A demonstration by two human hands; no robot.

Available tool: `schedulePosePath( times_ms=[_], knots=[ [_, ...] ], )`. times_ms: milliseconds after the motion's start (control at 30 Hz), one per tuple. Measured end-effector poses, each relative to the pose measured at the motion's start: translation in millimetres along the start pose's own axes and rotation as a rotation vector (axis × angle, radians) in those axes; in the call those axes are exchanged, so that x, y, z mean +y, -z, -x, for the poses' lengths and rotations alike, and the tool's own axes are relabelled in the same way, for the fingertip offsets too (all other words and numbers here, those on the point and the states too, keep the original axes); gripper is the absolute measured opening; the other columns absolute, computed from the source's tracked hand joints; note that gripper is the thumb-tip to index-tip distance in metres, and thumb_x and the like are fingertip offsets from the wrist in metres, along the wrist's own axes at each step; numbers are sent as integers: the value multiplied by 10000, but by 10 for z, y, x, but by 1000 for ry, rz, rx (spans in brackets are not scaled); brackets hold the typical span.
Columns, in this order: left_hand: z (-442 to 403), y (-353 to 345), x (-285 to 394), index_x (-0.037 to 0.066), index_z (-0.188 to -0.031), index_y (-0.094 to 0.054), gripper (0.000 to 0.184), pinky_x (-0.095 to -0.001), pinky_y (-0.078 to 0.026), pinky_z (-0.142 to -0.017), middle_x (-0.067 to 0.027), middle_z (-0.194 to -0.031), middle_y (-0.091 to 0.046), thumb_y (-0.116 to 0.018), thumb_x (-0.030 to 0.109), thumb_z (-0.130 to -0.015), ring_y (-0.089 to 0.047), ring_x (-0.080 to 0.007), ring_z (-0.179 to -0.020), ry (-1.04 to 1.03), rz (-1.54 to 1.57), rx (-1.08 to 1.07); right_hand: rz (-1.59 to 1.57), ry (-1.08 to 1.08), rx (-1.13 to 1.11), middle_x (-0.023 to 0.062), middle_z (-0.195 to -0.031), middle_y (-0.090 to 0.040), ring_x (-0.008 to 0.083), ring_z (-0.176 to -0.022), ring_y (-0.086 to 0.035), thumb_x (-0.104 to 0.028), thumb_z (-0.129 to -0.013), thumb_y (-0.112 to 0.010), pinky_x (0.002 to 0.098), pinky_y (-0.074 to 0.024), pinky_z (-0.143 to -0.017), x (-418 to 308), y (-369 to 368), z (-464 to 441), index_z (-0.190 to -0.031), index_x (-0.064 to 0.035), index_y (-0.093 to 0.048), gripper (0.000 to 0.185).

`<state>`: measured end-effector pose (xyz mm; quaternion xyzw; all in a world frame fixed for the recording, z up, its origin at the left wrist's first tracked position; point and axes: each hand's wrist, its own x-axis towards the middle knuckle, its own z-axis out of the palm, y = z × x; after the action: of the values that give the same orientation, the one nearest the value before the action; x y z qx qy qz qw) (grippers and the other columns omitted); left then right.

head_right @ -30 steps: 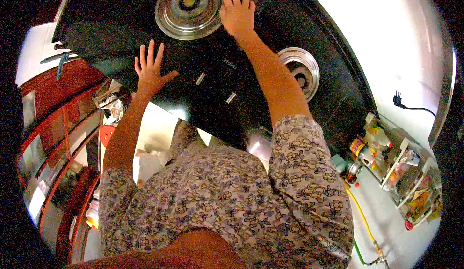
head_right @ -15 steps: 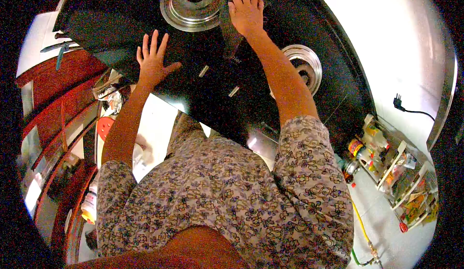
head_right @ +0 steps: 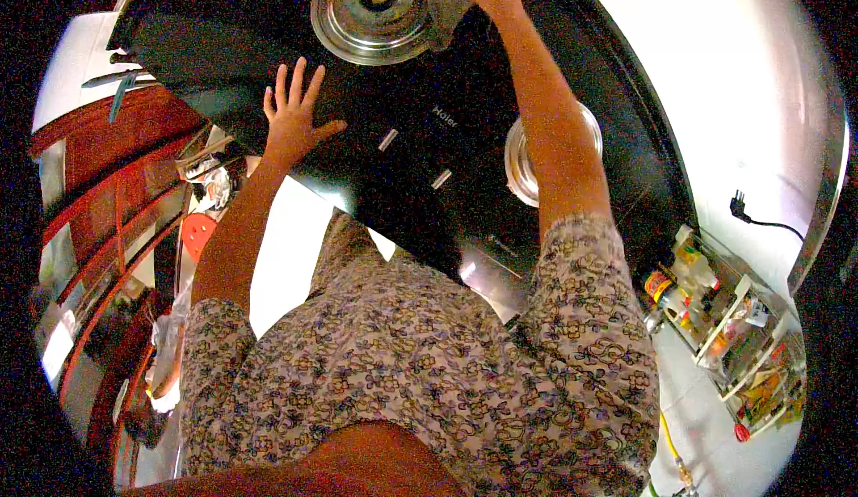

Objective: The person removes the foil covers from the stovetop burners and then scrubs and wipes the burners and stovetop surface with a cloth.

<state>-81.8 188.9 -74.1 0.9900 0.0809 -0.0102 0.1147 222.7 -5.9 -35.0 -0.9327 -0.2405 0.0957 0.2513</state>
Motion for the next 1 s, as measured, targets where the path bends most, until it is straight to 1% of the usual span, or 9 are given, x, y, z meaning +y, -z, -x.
schedulePosePath(
  times_ms=[67, 167, 267, 367, 433, 633, 767, 900, 1000],
  knots=[
    [-14, -2, -1, 241, -1397, -237, 946, -605, -158, -997, -64, -1473, -135, -611, 648, -629, -118, -346, -1338, -3, -5, 10, 264, 117, -231, 62, -1420, -272, 300, -1305, -230, -357, -892, -448, 487, -257, -1032, -9, -116, -353, -1361, -164, -307, 527],
    [-7, -26, -6, 242, -1393, -248, 940, -608, -165, -994, -61, -1471, -139, -613, 648, -628, -123, -347, -1336, -10, -9, 20, 256, 402, 150, 95, -1375, -337, 328, -1262, -294, -288, -916, -381, 498, -272, -1007, 74, -583, -135, -1295, -139, -410, 408],
    [-6, -12, 7, 242, -1391, -252, 934, -607, -161, -996, -60, -1471, -140, -613, 646, -630, -120, -347, -1336, -14, -8, 10, 269, 383, 117, 93, -1388, -313, 322, -1280, -258, -268, -915, -385, 487, -264, -1014, 27, -554, 170, -1318, -150, -388, 420],
    [-21, 3, 9, 243, -1394, -242, 930, -603, -157, -1000, -59, -1472, -135, -614, 639, -638, -109, -345, -1340, -9, -2, -5, 435, 396, 342, 112, -1277, -451, 299, -1187, -401, -228, -849, -511, 450, -327, -963, 94, -675, 590, -1249, -128, -465, 414],
    [-22, 5, 9, 244, -1397, -233, 929, -600, -156, -1002, -59, -1473, -128, -614, 633, -645, -101, -343, -1342, -4, -8, -13, 328, 292, 287, 72, -1350, -344, 327, -1236, -293, -235, -806, -542, 520, -295, -952, 17, -777, 901, -1278, -161, -405, 497],
    [-19, -3, 14, 267, -1401, -212, 909, -597, -147, -1008, -49, -1478, -101, -613, 624, -667, -91, -347, -1343, -14, -11, -8, 122, 427, 87, 61, -1208, -453, 332, -1113, -400, -118, -722, -595, 470, -390, -881, -518, -833, 1606, -1141, -144, -514, 428],
    [-6, -20, -3, 261, -1397, -227, 903, -605, -160, -997, -55, -1474, -122, -616, 621, -665, -109, -352, -1338, -28, -12, 21, 72, 572, 48, 72, -1109, -548, 337, -1056, -456, -34, -689, -564, 446, -416, -860, -245, -629, 1217, -1083, -139, -555, 408],
    [-5, -38, 4, 257, -1401, -215, 927, -602, -152, -1001, -59, -1476, -124, -622, 617, -650, -104, -343, -1342, -29, -12, 28, 234, 522, 409, 97, -1111, -547, 322, -1057, -472, -33, -780, -512, 437, -419, -843, 280, -388, 555, -1110, -131, -554, 346],
    [-24, -39, -14, 257, -1401, -216, 920, -603, -148, -1001, -60, -1476, -121, -614, 620, -656, -103, -341, -1342, -26, -27, 23, 287, 490, 413, 104, -1145, -524, 339, -1054, -466, -52, -809, -487, 453, -420, -833, 212, -474, 405, -1128, -117, -547, 330]
  ],
)
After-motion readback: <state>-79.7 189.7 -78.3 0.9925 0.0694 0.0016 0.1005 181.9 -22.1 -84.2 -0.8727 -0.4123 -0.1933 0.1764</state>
